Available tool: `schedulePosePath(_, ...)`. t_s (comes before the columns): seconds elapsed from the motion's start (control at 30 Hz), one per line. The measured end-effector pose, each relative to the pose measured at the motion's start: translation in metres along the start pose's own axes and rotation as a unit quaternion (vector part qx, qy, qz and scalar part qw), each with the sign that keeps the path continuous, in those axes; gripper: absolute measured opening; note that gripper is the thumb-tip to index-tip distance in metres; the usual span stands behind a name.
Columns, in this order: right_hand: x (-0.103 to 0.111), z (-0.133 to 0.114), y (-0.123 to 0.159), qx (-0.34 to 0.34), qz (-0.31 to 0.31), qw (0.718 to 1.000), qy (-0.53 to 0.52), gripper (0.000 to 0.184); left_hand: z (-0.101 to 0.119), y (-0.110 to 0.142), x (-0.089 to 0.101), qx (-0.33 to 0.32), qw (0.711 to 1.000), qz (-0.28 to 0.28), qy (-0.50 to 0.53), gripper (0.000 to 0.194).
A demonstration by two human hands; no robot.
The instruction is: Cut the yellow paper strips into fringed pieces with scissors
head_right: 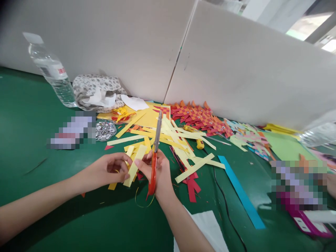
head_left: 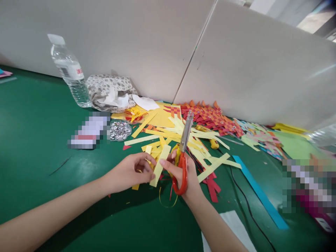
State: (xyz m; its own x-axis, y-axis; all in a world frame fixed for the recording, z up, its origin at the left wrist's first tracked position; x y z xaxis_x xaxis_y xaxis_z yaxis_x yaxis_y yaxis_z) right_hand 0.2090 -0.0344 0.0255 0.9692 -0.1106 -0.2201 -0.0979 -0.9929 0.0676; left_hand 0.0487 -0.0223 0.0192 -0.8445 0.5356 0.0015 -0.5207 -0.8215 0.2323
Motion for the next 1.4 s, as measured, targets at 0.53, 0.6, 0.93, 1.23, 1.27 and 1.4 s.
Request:
schedulePosePath(0.53, 0.0062, -0.0027, -0.0025, 0.047, 0.077, 0.996, -0.016, 0.036, 0.0004, -0.0026, 0.0053, 0.028, 0.996, 0.009, 0.080, 0.016)
schedulePosePath(0.6, 0.0072, -0.0027, -0.0031, 0.050, 0.088, 0.994, -0.033, 0.038, -0.0004, -0.0031, 0.0057, 0.030, 0.996, 0.012, 0.085, 0.019)
schedulePosePath(0.93, 0.0094, -0.0015, -0.0060, 0.061, 0.098, 0.993, -0.034, 0.038, 0.0022, -0.0037, 0.0090, 0.046, 0.996, 0.023, 0.076, 0.020)
schedulePosePath(1.23, 0.0095, -0.0024, -0.0052, 0.074, 0.086, 0.993, -0.036, 0.035, 0.0024, -0.0030, 0.0071, 0.067, 0.995, 0.011, 0.072, 0.018)
schedulePosePath(1.27, 0.0094, -0.0032, -0.0050, 0.071, 0.085, 0.993, -0.037, 0.036, 0.0025, -0.0028, 0.0070, 0.070, 0.995, 0.003, 0.066, 0.017)
schedulePosePath(1.4, 0.0082, -0.0048, -0.0052, 0.042, 0.062, 0.997, -0.034, 0.038, 0.0008, -0.0019, 0.0054, 0.076, 0.996, -0.038, 0.017, 0.019)
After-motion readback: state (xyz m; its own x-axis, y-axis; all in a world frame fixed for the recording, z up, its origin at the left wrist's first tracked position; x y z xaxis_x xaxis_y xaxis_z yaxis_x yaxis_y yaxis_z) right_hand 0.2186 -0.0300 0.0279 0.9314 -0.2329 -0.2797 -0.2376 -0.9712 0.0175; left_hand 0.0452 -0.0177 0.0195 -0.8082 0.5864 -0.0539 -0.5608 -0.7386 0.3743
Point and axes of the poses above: each hand's wrist, its own y-axis away from the middle knuckle, its own x-axis out of the back of the hand, z = x × y, the point moved 2 cm from there along -y, towards the middle knuckle, and after that the axes turned 2 degrees about -y, right-handed, at the moved point
